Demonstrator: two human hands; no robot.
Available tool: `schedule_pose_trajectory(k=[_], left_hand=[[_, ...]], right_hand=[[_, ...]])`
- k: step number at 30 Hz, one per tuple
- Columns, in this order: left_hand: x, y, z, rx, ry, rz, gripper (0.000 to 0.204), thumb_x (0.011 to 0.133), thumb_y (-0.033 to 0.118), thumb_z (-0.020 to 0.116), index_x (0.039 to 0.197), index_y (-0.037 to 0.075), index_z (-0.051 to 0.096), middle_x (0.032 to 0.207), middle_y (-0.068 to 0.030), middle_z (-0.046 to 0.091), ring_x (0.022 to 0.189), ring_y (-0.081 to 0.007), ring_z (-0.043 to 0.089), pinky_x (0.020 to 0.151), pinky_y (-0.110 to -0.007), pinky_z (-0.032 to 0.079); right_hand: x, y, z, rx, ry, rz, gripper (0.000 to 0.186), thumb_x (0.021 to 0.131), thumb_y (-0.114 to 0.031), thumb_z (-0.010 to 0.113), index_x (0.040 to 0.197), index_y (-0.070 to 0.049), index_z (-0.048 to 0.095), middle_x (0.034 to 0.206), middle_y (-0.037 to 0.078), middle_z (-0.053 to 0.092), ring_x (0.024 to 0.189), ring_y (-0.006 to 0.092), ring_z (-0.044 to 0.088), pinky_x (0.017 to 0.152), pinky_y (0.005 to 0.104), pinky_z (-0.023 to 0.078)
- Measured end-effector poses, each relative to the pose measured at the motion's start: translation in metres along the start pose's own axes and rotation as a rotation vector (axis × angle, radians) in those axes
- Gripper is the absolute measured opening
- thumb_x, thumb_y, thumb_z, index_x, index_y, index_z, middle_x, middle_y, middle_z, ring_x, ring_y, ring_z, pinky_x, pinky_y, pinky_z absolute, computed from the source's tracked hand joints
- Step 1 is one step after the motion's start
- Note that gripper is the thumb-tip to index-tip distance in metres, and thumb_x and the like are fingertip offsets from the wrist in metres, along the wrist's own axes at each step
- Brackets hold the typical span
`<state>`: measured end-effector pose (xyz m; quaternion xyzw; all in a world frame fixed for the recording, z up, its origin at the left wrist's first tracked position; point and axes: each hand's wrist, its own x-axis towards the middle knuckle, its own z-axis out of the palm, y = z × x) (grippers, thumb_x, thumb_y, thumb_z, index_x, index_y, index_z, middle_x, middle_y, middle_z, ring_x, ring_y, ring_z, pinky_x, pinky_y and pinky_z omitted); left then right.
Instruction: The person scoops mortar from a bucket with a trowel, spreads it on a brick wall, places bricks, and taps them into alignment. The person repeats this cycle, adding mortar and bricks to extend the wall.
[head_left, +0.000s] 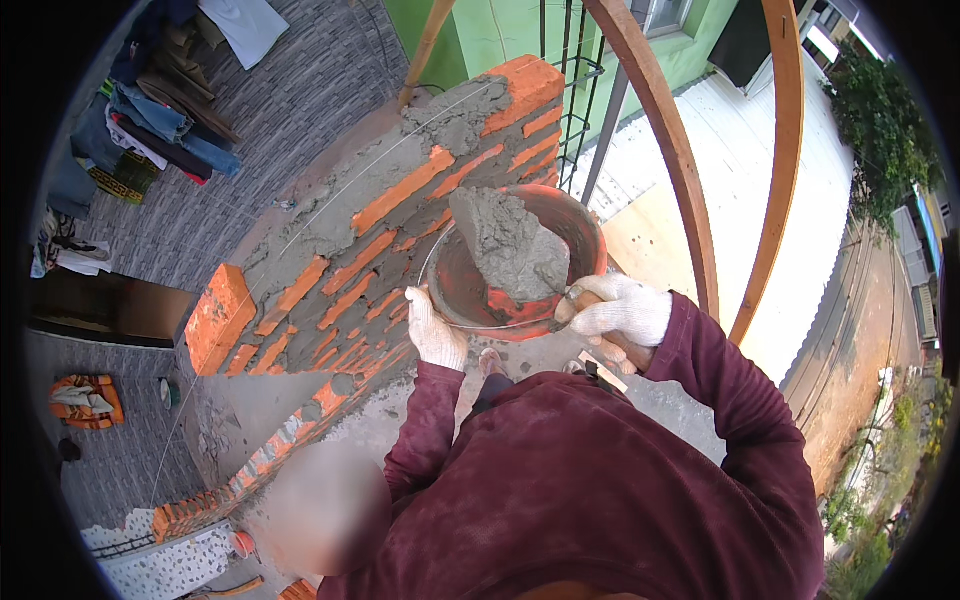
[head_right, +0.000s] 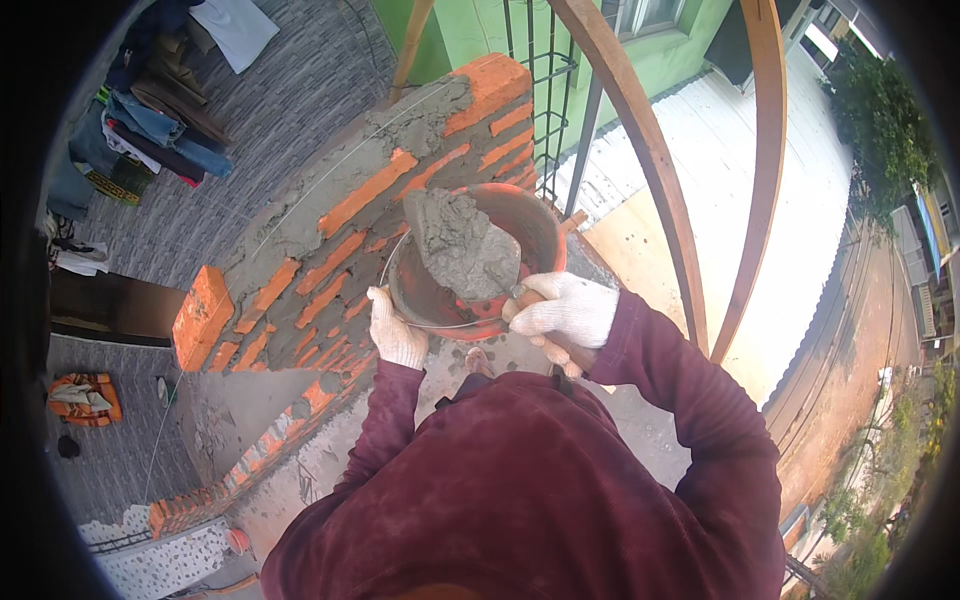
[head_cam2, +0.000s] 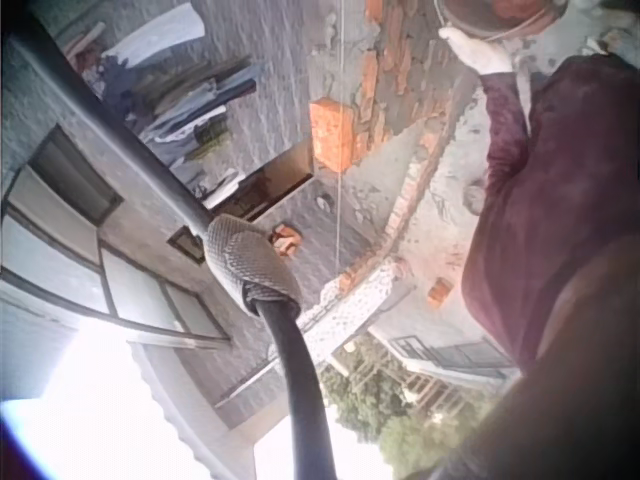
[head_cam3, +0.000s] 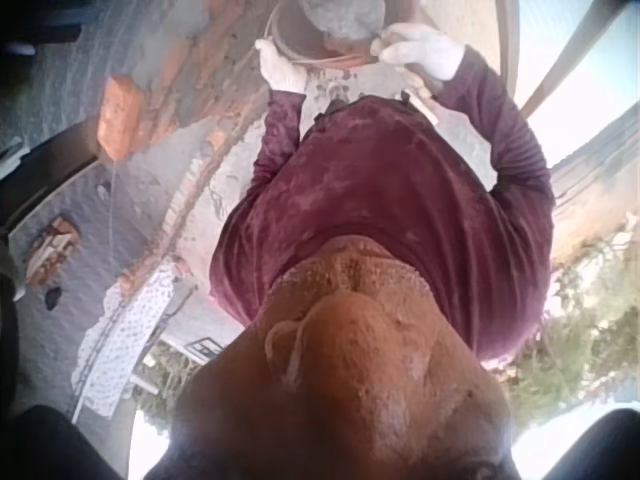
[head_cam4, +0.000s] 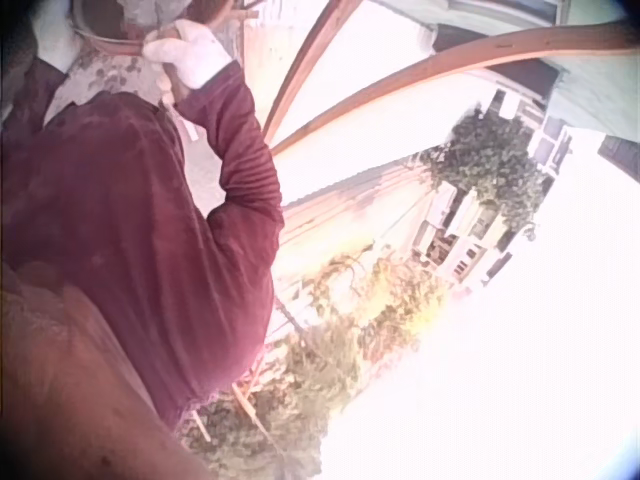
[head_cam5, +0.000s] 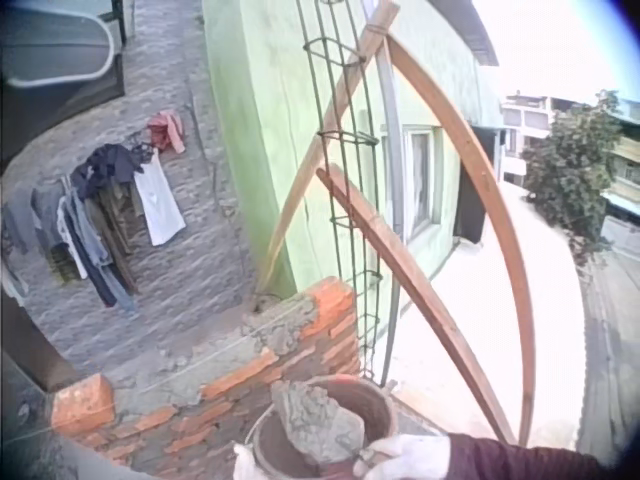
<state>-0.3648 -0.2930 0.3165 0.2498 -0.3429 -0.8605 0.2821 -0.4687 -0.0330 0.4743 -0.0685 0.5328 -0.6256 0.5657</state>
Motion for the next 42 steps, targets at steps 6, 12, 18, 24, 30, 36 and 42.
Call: schedule_pose_trajectory(k=[6, 12, 18, 24, 30, 36, 42], left_hand=[[0.035, 0.001, -0.035, 0.162, -0.124, -0.069, 0.046, 0.109, 0.05, 0.05, 0.113, 0.005, 0.058, 0.115, -0.0059, 0.063, 0.107, -0.018, 0.06, 0.097, -0.04, 0.051], [0.067, -0.003, -0.071, 0.327, -0.147, -0.191, 0.042, 0.112, 0.044, 0.044, 0.112, 0.004, 0.058, 0.111, -0.0057, 0.064, 0.102, -0.0166, 0.061, 0.094, -0.037, 0.052], [0.075, 0.028, -0.077, 0.548, -0.242, -0.192, 0.041, 0.112, 0.041, 0.043, 0.113, 0.003, 0.058, 0.108, -0.0051, 0.058, 0.098, -0.0151, 0.056, 0.09, -0.033, 0.049], [0.086, 0.031, -0.108, 0.601, -0.181, -0.198, 0.043, 0.111, 0.041, 0.041, 0.109, 0.002, 0.058, 0.103, -0.0066, 0.058, 0.094, -0.0149, 0.054, 0.084, -0.033, 0.048], [0.092, 0.03, -0.117, 0.767, -0.239, -0.193, 0.047, 0.111, 0.042, 0.042, 0.112, -0.001, 0.059, 0.102, -0.0082, 0.059, 0.094, -0.0166, 0.055, 0.086, -0.033, 0.048], [0.101, 0.002, -0.125, 0.823, -0.193, -0.184, 0.051, 0.111, 0.044, 0.042, 0.117, -0.003, 0.06, 0.108, -0.01, 0.063, 0.099, -0.0202, 0.057, 0.092, -0.037, 0.047], [0.091, 0.006, -0.102, 0.816, -0.242, -0.171, 0.052, 0.111, 0.045, 0.041, 0.12, -0.003, 0.061, 0.11, -0.0096, 0.063, 0.101, -0.018, 0.058, 0.09, -0.036, 0.048]], right_hand=[[0.022, -0.033, 0.034, 0.0, 0.141, -0.208, 0.039, 0.087, -0.008, 0.069, 0.117, 0.011, 0.052, 0.075, 0.007, 0.057, 0.044, 0.0139, 0.054, 0.039, 0.025, 0.049], [0.077, -0.094, 0.084, 0.269, -0.003, -0.535, 0.035, 0.099, -0.02, 0.059, 0.121, 0.006, 0.054, 0.076, 0.004, 0.057, 0.048, 0.0111, 0.053, 0.041, 0.027, 0.046], [0.182, -0.115, 0.044, 0.851, -0.459, -0.771, 0.027, 0.105, -0.021, 0.049, 0.12, 0.001, 0.055, 0.078, -0.001, 0.052, 0.054, 0.0097, 0.05, 0.044, 0.0277, 0.043], [0.202, -0.079, 0.01, 0.88, -0.584, -0.81, 0.03, 0.103, -0.018, 0.049, 0.122, 0.005, 0.055, 0.076, 0.001, 0.052, 0.052, 0.0101, 0.05, 0.04, 0.0289, 0.043], [0.122, -0.055, 0.022, 0.527, -0.066, -0.814, 0.043, 0.11, -0.035, 0.044, 0.123, 0.004, 0.055, 0.073, 0.002, 0.052, 0.047, 0.0105, 0.048, 0.036, 0.0273, 0.043], [0.141, -0.023, -0.014, 0.48, 0.156, -0.586, 0.051, 0.11, -0.046, 0.042, 0.121, 0.001, 0.057, 0.07, 0.001, 0.054, 0.044, 0.0099, 0.045, 0.035, 0.0242, 0.038], [0.162, -0.042, -0.008, 0.24, 0.21, -0.382, 0.049, 0.11, -0.045, 0.044, 0.119, 0.001, 0.057, 0.069, 0.001, 0.055, 0.045, 0.0115, 0.051, 0.035, 0.0262, 0.044]])
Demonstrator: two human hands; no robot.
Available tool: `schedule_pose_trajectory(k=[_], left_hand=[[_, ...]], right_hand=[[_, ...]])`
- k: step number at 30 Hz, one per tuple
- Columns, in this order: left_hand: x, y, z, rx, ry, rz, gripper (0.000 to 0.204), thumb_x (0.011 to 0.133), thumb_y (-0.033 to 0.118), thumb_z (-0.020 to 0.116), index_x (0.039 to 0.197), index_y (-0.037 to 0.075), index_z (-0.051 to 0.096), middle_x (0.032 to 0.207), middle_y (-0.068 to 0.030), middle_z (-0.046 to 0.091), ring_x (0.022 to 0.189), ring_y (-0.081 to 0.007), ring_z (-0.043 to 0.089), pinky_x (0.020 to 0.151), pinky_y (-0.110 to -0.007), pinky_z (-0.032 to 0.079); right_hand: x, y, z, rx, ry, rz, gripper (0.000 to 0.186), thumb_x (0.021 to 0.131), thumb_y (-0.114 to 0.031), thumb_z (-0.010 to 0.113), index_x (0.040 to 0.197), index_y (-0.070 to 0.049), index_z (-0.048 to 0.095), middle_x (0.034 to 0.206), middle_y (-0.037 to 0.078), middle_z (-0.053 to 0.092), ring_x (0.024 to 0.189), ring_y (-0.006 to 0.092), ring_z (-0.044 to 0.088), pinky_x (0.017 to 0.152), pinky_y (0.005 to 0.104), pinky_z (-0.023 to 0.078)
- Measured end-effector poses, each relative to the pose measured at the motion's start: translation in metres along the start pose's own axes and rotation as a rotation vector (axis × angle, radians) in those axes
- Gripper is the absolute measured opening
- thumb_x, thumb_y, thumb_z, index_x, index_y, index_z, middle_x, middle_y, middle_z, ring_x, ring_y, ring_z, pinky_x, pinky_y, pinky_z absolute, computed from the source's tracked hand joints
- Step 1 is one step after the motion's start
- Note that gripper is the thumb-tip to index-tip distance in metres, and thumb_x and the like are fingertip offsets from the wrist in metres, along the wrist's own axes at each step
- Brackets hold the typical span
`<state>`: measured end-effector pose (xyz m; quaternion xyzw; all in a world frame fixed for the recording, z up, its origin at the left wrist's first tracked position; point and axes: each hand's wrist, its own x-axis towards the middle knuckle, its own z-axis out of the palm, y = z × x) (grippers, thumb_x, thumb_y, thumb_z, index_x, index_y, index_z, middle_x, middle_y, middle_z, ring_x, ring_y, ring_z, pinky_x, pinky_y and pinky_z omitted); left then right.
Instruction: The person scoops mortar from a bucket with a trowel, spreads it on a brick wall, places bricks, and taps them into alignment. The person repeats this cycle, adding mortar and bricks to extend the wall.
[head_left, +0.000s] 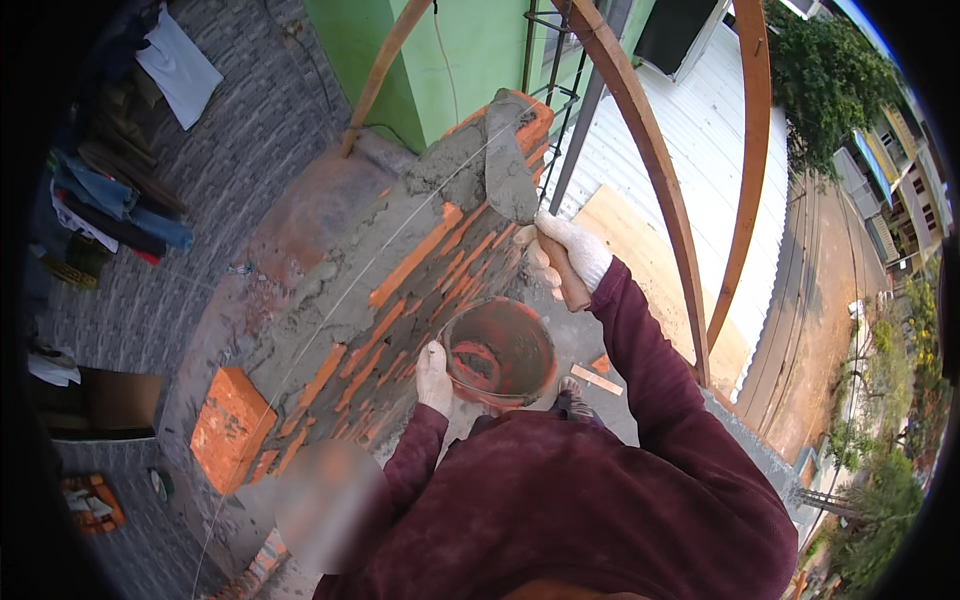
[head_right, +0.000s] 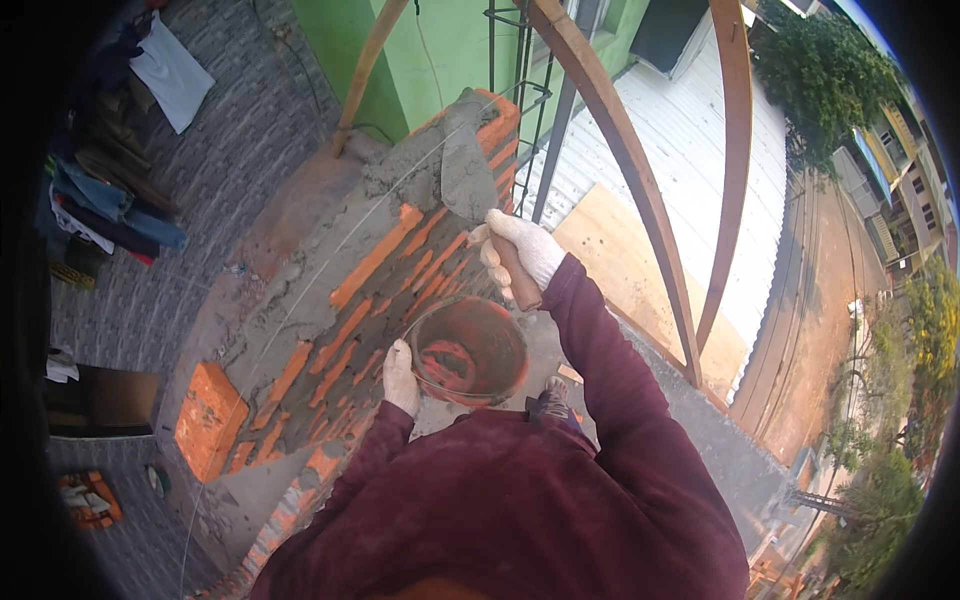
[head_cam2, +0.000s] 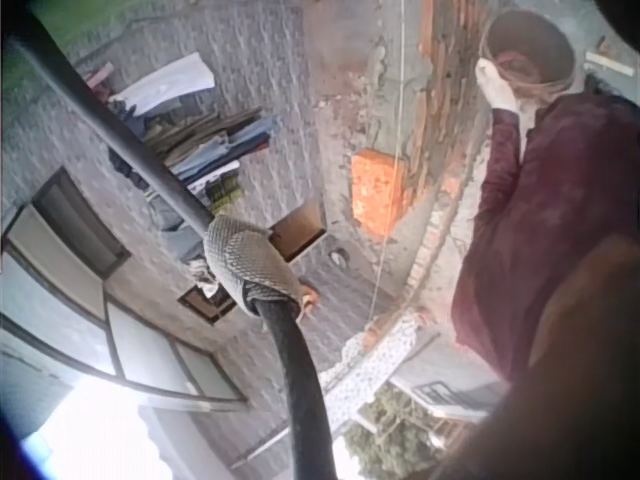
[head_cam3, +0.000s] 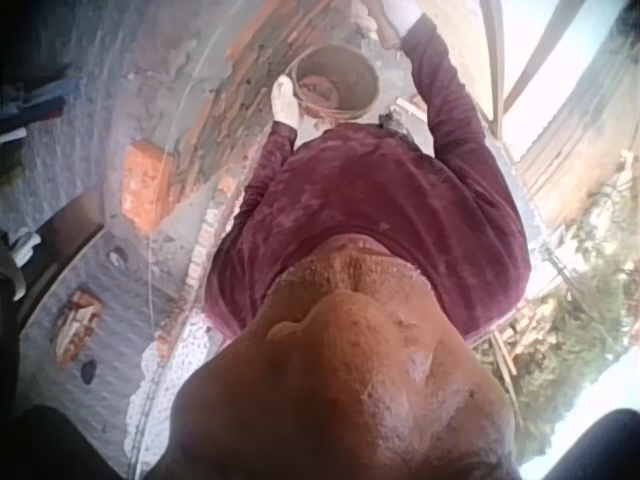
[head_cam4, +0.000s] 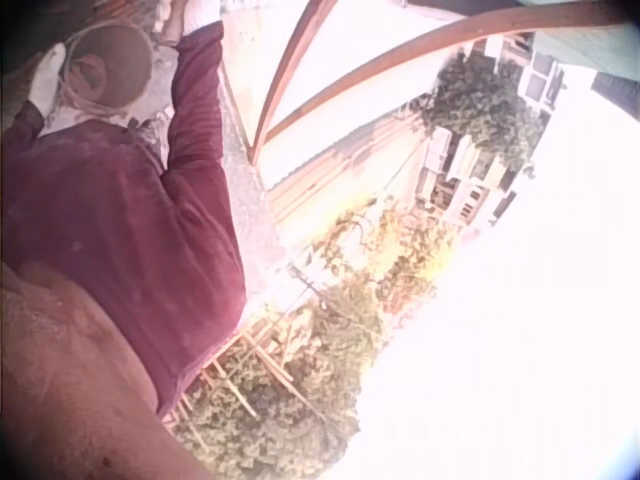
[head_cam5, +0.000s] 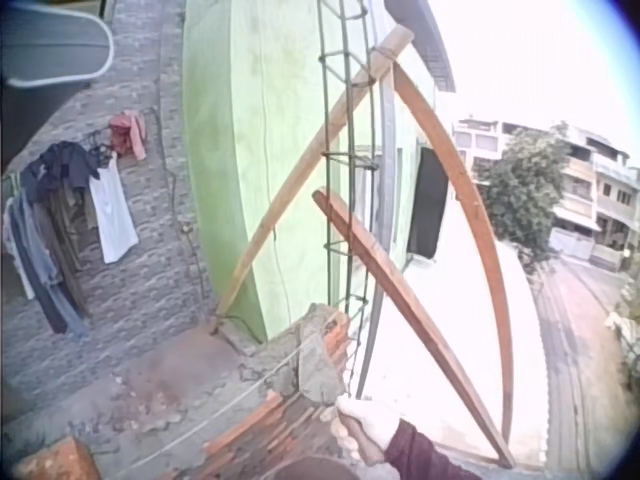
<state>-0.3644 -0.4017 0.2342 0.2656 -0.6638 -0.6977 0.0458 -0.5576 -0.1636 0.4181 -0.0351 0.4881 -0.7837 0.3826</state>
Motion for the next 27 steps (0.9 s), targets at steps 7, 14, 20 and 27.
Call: schedule_pose_trajectory(k=[7, 14, 20, 27], left_hand=[[0.016, -0.001, 0.023, -0.062, 0.029, 0.074, 0.057, 0.111, 0.052, 0.038, 0.1, -0.001, 0.055, 0.092, -0.0052, 0.051, 0.088, -0.0156, 0.047, 0.084, -0.033, 0.043], [0.019, 0.082, 0.068, 0.018, -0.106, 0.097, 0.05, 0.111, 0.047, 0.042, 0.104, 0.001, 0.061, 0.092, -0.0014, 0.058, 0.084, -0.0108, 0.05, 0.076, -0.03, 0.046], [0.017, 0.116, 0.115, 0.139, -0.159, 0.218, 0.046, 0.11, 0.043, 0.045, 0.102, 0.001, 0.063, 0.089, -0.0023, 0.059, 0.083, -0.012, 0.05, 0.078, -0.032, 0.045], [-0.013, 0.127, 0.141, 0.38, -0.026, 0.369, 0.047, 0.109, 0.04, 0.045, 0.1, -0.003, 0.063, 0.086, -0.0127, 0.063, 0.082, -0.0196, 0.055, 0.08, -0.036, 0.047]], right_hand=[[-0.105, 0.014, -0.029, -0.448, 0.065, 0.042, 0.049, 0.1, -0.032, 0.059, 0.128, 0.008, 0.055, 0.072, 0.006, 0.057, 0.048, 0.014, 0.057, 0.043, 0.0273, 0.05], [-0.132, 0.012, -0.069, -1.895, -0.122, 0.119, 0.042, 0.087, -0.01, 0.066, 0.125, -0.001, 0.052, 0.102, 0.027, 0.066, 0.09, 0.0442, 0.069, 0.081, 0.049, 0.056], [-0.116, 0.075, -0.121, -2.191, -0.128, -0.153, 0.055, 0.092, -0.003, 0.056, 0.144, 0.012, 0.04, 0.115, 0.027, 0.067, 0.095, 0.0368, 0.074, 0.079, 0.0434, 0.061], [-0.149, 0.03, -0.13, -2.219, -0.262, -0.262, 0.05, 0.09, -0.004, 0.056, 0.136, 0.014, 0.046, 0.102, 0.024, 0.067, 0.09, 0.0329, 0.074, 0.073, 0.041, 0.06]])
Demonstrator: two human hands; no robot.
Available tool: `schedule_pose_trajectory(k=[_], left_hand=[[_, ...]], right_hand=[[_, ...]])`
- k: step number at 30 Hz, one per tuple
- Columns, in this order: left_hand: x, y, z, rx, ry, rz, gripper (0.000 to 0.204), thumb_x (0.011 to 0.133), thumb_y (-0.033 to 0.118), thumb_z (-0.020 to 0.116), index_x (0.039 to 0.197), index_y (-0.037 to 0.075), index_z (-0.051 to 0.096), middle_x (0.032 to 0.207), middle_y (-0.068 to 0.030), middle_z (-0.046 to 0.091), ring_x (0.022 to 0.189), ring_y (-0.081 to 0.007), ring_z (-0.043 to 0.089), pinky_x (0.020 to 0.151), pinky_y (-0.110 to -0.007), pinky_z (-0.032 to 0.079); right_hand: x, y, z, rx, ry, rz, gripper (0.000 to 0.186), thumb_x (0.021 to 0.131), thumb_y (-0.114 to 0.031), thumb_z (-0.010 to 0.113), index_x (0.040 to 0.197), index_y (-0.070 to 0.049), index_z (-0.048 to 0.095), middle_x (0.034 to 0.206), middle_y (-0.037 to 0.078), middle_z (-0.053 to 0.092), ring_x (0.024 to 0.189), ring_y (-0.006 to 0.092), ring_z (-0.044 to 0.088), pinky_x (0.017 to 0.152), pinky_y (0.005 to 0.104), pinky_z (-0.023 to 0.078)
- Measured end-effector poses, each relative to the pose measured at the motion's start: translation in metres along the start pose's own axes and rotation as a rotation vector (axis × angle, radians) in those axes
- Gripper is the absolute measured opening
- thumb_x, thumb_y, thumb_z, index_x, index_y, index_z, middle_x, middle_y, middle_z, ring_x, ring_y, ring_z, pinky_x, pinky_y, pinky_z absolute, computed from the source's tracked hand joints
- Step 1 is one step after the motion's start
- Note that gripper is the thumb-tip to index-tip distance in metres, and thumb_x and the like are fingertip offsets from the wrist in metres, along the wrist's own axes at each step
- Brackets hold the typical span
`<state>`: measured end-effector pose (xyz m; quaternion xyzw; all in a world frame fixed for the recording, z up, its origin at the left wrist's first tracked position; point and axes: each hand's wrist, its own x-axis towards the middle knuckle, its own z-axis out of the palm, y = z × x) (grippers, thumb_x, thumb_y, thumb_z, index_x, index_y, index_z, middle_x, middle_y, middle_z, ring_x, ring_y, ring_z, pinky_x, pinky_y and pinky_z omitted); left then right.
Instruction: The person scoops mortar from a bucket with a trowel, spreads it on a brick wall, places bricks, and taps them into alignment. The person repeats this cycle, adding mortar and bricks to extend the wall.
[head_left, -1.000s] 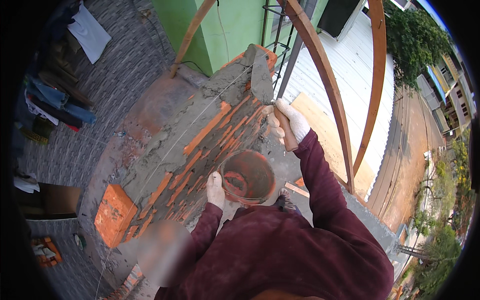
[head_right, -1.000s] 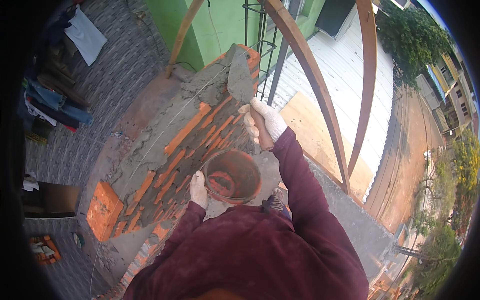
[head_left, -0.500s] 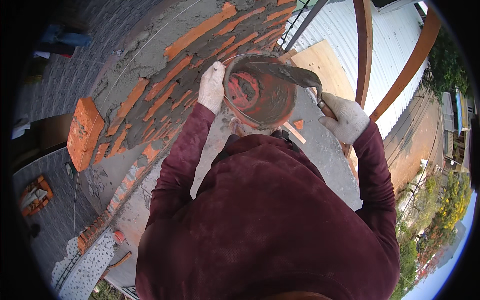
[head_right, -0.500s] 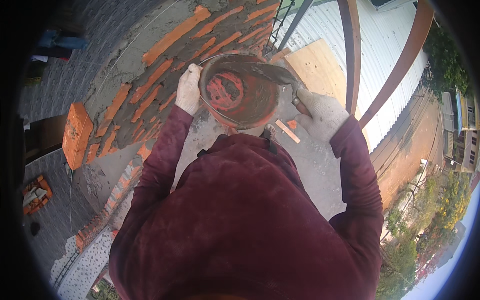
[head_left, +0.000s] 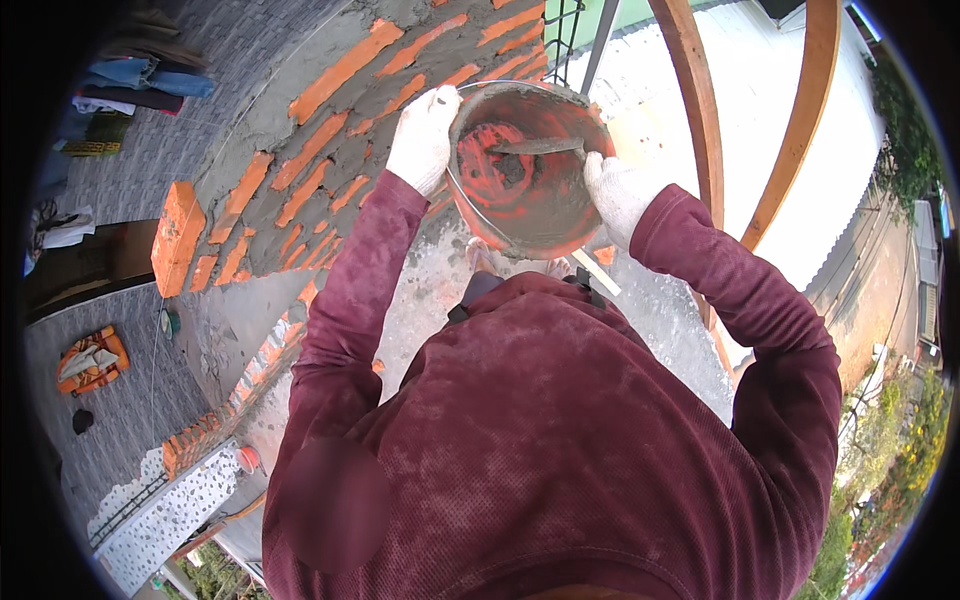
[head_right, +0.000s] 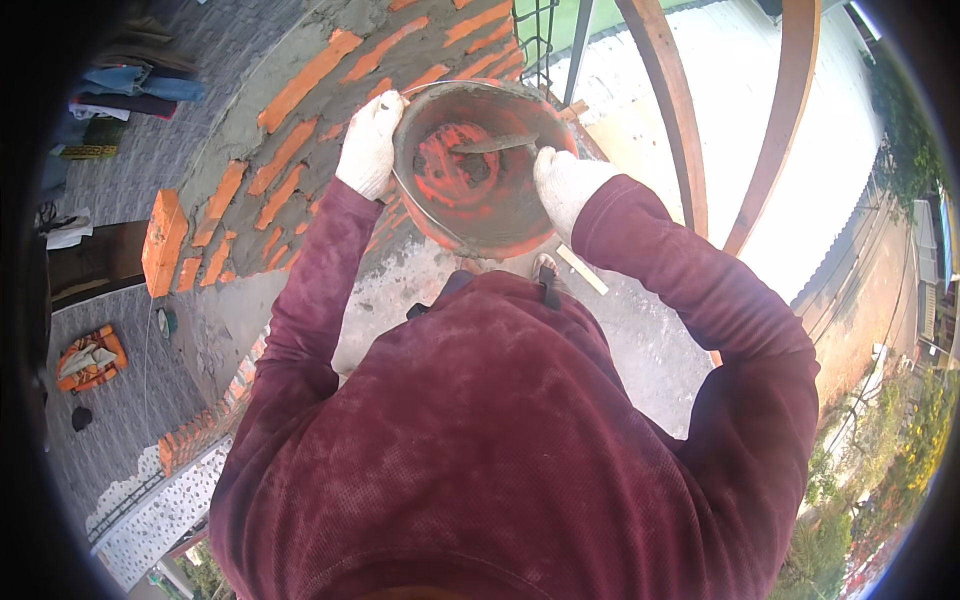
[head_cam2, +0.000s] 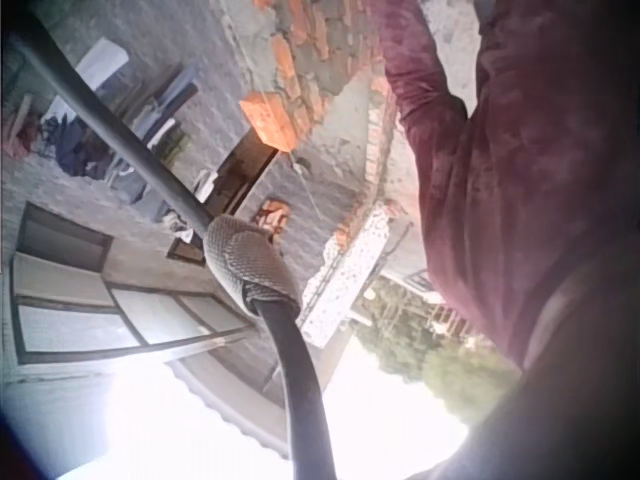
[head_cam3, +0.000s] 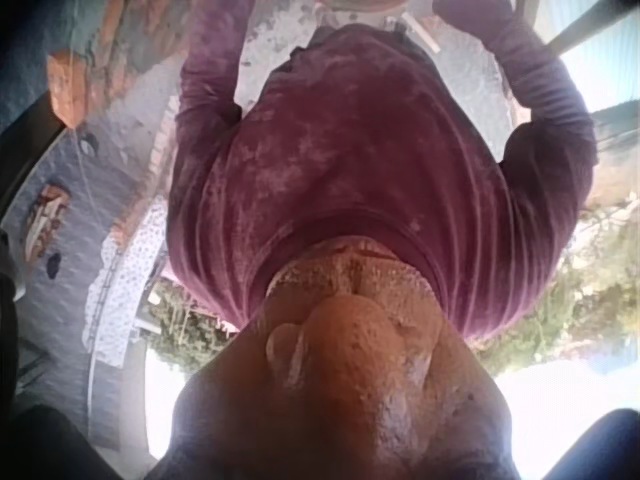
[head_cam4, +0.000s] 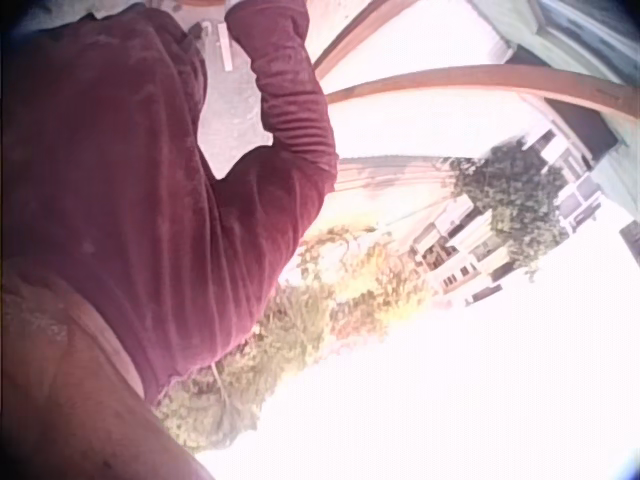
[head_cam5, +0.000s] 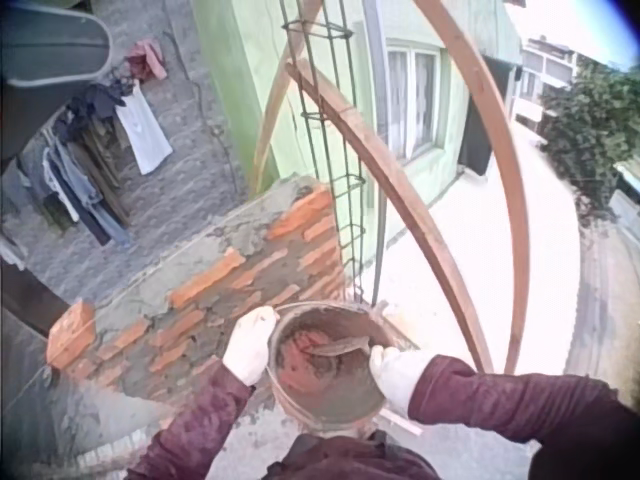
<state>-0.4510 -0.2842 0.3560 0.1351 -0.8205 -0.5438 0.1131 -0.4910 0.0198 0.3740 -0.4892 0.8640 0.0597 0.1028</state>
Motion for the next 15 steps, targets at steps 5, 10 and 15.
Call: schedule_pose_trajectory(k=[5, 10, 15], left_hand=[[0.002, 0.032, 0.0, 0.122, 0.076, 0.112, 0.045, 0.108, 0.036, 0.045, 0.101, -0.004, 0.063, 0.089, -0.0185, 0.064, 0.079, -0.0272, 0.059, 0.079, -0.039, 0.048], [-0.013, 0.041, 0.001, 0.258, 0.04, 0.22, 0.037, 0.107, 0.03, 0.046, 0.106, -0.002, 0.064, 0.099, -0.0225, 0.067, 0.089, -0.0395, 0.065, 0.083, -0.043, 0.05], [-0.026, 0.071, 0.013, 0.353, 0.016, 0.357, 0.032, 0.106, 0.025, 0.047, 0.108, -0.001, 0.066, 0.1, -0.0206, 0.068, 0.091, -0.039, 0.065, 0.082, -0.044, 0.052]], right_hand=[[-0.017, 0.005, 0.024, 0.012, -0.161, -0.036, 0.043, 0.092, -0.003, 0.052, 0.131, 0.011, 0.047, 0.102, 0.024, 0.068, 0.084, 0.0352, 0.073, 0.073, 0.0405, 0.059], [-0.024, 0.013, 0.012, 0.071, 0.075, 0.039, 0.056, 0.089, -0.004, 0.058, 0.139, 0.017, 0.044, 0.114, 0.026, 0.064, 0.091, 0.0327, 0.075, 0.077, 0.0366, 0.059], [-0.023, 0.006, 0.027, 0.174, -0.149, 0.014, 0.04, 0.089, -0.008, 0.06, 0.124, 0.01, 0.055, 0.107, 0.026, 0.069, 0.095, 0.0358, 0.074, 0.082, 0.0392, 0.058]])
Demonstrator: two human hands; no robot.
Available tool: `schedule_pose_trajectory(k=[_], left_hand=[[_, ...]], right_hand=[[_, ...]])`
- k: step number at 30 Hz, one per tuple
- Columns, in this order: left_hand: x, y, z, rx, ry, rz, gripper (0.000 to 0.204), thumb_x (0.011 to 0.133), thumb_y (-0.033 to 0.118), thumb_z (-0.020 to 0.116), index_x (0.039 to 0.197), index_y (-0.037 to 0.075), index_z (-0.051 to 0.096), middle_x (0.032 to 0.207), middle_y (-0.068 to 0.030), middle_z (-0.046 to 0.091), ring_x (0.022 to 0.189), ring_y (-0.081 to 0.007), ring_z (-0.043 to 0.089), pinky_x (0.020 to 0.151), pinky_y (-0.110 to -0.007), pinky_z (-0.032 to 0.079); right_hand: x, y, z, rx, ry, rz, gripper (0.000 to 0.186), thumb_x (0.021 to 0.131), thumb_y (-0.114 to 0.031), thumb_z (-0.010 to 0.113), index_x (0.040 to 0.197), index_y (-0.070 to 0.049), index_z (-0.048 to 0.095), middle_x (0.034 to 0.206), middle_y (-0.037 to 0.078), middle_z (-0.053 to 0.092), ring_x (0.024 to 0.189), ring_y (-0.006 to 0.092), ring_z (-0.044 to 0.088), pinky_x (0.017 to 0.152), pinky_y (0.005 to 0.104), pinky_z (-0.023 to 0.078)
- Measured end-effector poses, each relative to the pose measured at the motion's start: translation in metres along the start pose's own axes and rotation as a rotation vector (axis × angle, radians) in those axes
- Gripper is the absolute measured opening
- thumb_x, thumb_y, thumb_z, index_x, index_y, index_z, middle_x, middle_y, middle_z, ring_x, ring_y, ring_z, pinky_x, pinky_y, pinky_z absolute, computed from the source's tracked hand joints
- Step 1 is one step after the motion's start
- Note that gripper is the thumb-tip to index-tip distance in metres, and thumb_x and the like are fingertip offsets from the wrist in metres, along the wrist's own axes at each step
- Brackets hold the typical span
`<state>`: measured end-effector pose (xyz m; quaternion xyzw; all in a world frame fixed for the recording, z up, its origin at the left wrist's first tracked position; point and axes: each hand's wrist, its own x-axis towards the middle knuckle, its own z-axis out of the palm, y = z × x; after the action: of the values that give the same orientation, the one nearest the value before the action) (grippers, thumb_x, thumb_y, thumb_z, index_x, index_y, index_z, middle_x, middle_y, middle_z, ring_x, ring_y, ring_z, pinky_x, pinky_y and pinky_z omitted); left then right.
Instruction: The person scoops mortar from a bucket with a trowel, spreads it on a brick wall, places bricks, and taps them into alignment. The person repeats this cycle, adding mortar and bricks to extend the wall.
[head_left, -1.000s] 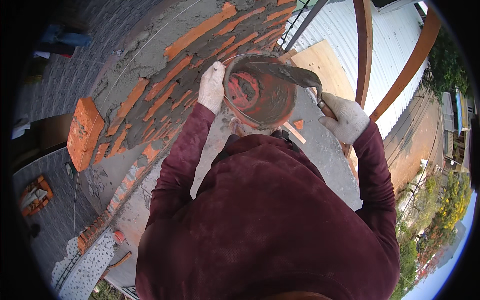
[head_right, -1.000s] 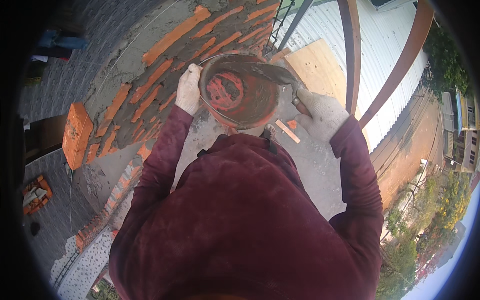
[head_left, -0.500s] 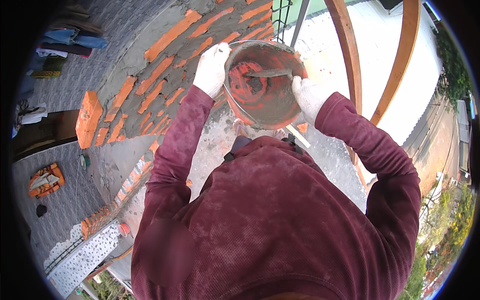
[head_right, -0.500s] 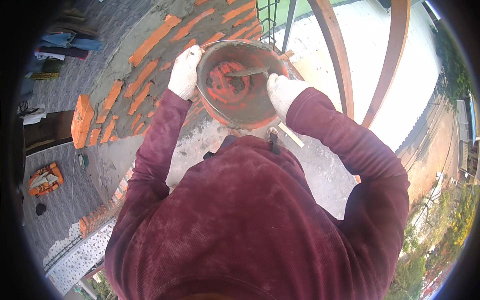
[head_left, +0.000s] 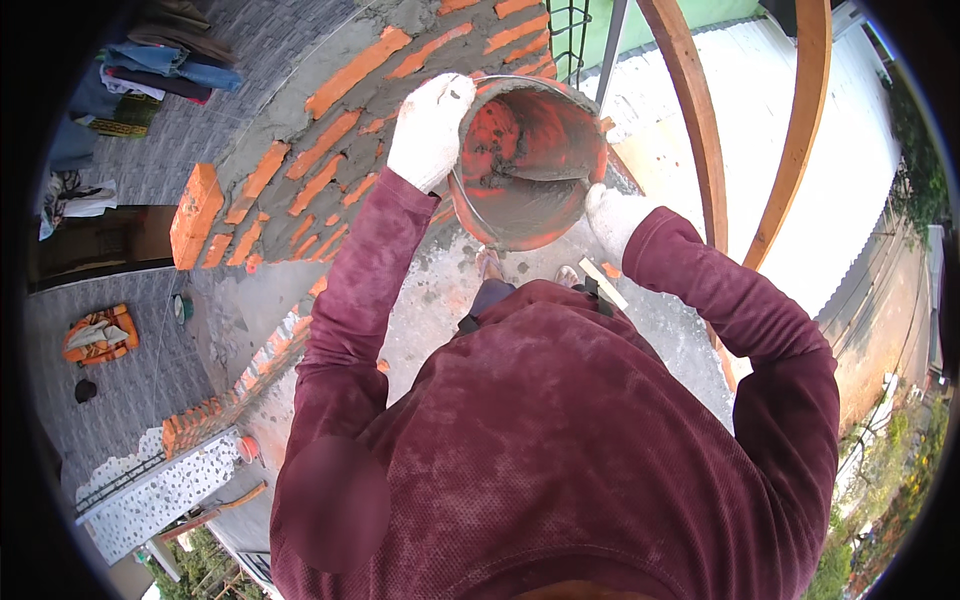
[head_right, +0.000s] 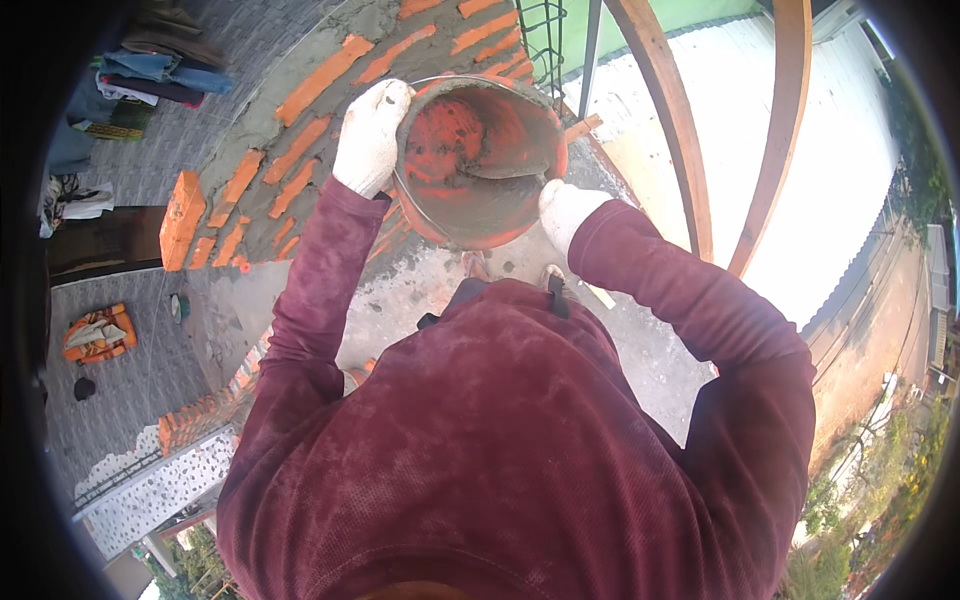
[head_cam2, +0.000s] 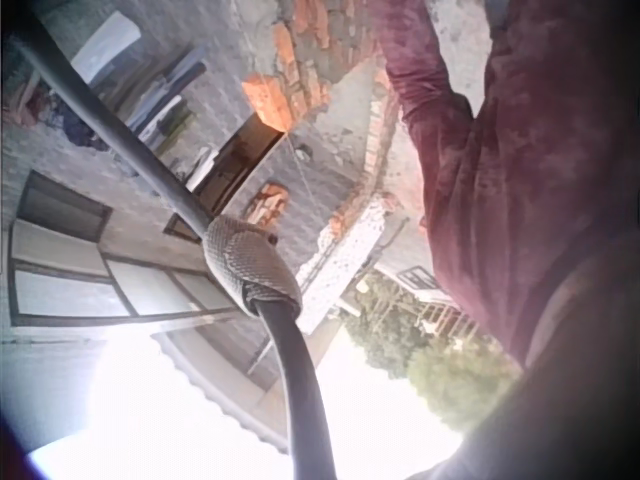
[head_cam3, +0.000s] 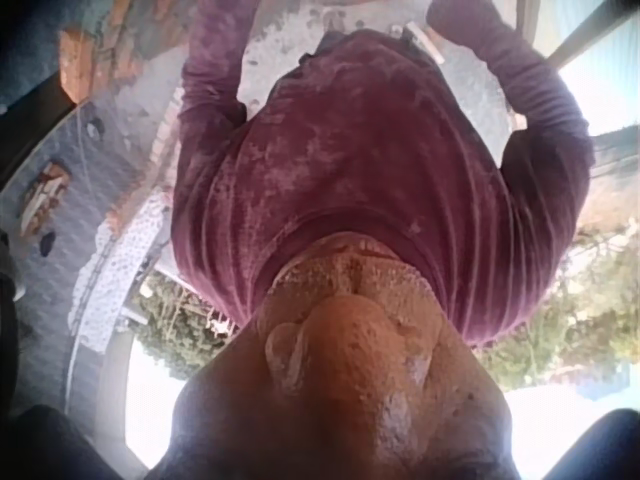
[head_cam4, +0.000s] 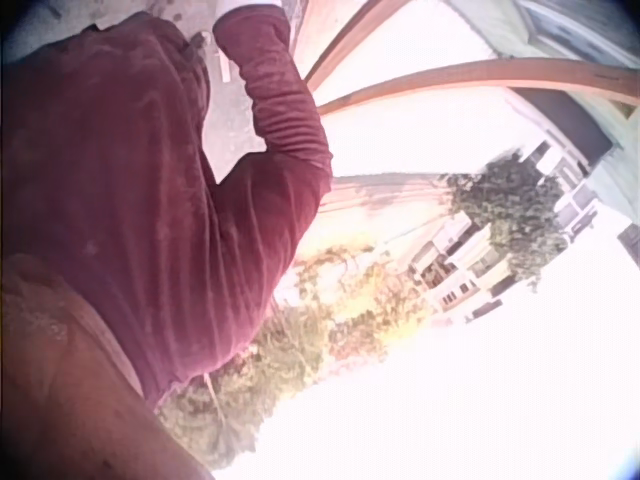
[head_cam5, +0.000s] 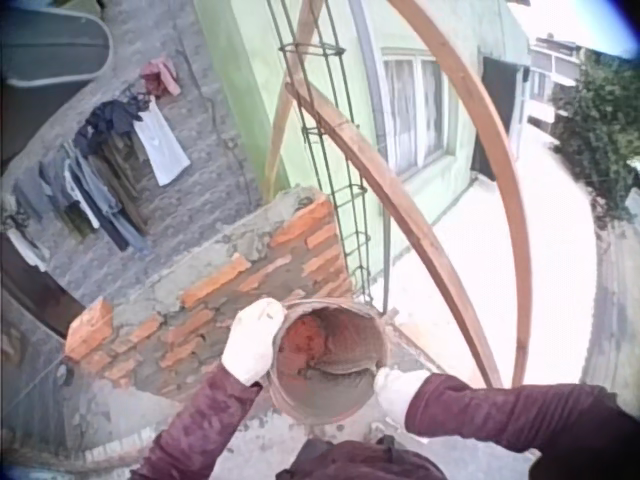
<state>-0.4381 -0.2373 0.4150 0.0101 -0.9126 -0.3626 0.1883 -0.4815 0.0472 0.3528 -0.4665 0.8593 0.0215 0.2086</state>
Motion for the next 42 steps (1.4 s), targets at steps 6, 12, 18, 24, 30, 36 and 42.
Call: schedule_pose_trajectory(k=[6, 12, 18, 24, 30, 36, 42], left_hand=[[-0.032, 0.021, -0.001, 0.03, 0.007, 0.044, 0.023, 0.102, 0.019, 0.053, 0.106, 0.001, 0.067, 0.1, -0.0171, 0.069, 0.088, -0.0366, 0.067, 0.079, -0.042, 0.054], [-0.07, -0.024, -0.016, 0.02, 0.082, -0.238, 0.029, 0.102, 0.022, 0.054, 0.114, -0.001, 0.065, 0.107, -0.0187, 0.069, 0.098, -0.0337, 0.066, 0.086, -0.04, 0.052], [-0.162, -0.127, -0.04, -0.648, 0.406, -0.767, 0.042, 0.111, 0.042, 0.045, 0.116, 0.004, 0.064, 0.103, -0.0019, 0.066, 0.089, -0.0117, 0.06, 0.079, -0.03, 0.051], [-0.24, -0.201, -0.043, -0.708, 0.625, -0.936, 0.047, 0.112, 0.038, 0.043, 0.13, -0.001, 0.06, 0.12, -0.0095, 0.067, 0.103, -0.0187, 0.065, 0.092, -0.036, 0.053], [-0.358, -0.301, -0.054, -0.488, 0.644, -1.027, 0.054, 0.111, 0.046, 0.041, 0.132, 0.0, 0.06, 0.116, -0.0102, 0.069, 0.094, -0.0193, 0.068, 0.077, -0.033, 0.057], [-0.453, -0.333, -0.111, -0.378, 0.496, -1.495, 0.062, 0.102, 0.06, 0.054, 0.142, 0.013, 0.054, 0.111, -0.0091, 0.067, 0.076, -0.0235, 0.066, 0.058, -0.039, 0.059], [-0.487, -0.301, -0.141, -0.558, 0.651, -1.531, 0.046, 0.104, 0.058, 0.051, 0.121, 0.018, 0.064, 0.094, 0.0, 0.072, 0.076, -0.0187, 0.071, 0.062, -0.036, 0.061]], right_hand=[[0.009, -0.016, -0.037, 0.672, -0.459, 0.044, 0.032, 0.091, -0.016, 0.059, 0.117, 0.003, 0.058, 0.069, 0.016, 0.065, 0.061, 0.0276, 0.071, 0.052, 0.0409, 0.056], [0.03, 0.003, 0.017, 1.695, -0.83, -0.089, 0.047, 0.094, -0.017, 0.063, 0.133, 0.008, 0.056, 0.087, 0.006, 0.059, 0.058, 0.0099, 0.056, 0.043, 0.0279, 0.048], [0.021, -0.015, -0.009, 1.951, -0.801, -0.237, 0.06, 0.095, -0.027, 0.068, 0.138, 0.009, 0.048, 0.085, 0.005, 0.056, 0.056, 0.0086, 0.053, 0.035, 0.0225, 0.042], [0.018, -0.027, -0.062, 2.008, -0.318, -0.226, 0.063, 0.093, -0.025, 0.07, 0.14, 0.007, 0.044, 0.085, 0.005, 0.056, 0.052, 0.0098, 0.053, 0.04, 0.0229, 0.047], [0.025, -0.068, 0.001, 2.443, 0.283, -0.245, 0.055, 0.093, -0.016, 0.068, 0.139, 0.002, 0.044, 0.095, 0.006, 0.058, 0.066, 0.0116, 0.058, 0.047, 0.025, 0.052], [0.059, -0.089, 0.063, 2.238, 1.015, 0.374, 0.042, 0.094, -0.012, 0.066, 0.131, -0.003, 0.048, 0.097, 0.006, 0.059, 0.064, 0.0136, 0.059, 0.049, 0.0295, 0.055], [0.161, -0.114, 0.082, 1.997, 1.258, 1.038, 0.038, 0.095, -0.01, 0.062, 0.125, -0.002, 0.041, 0.09, 0.011, 0.059, 0.059, 0.0186, 0.06, 0.05, 0.0329, 0.054]])
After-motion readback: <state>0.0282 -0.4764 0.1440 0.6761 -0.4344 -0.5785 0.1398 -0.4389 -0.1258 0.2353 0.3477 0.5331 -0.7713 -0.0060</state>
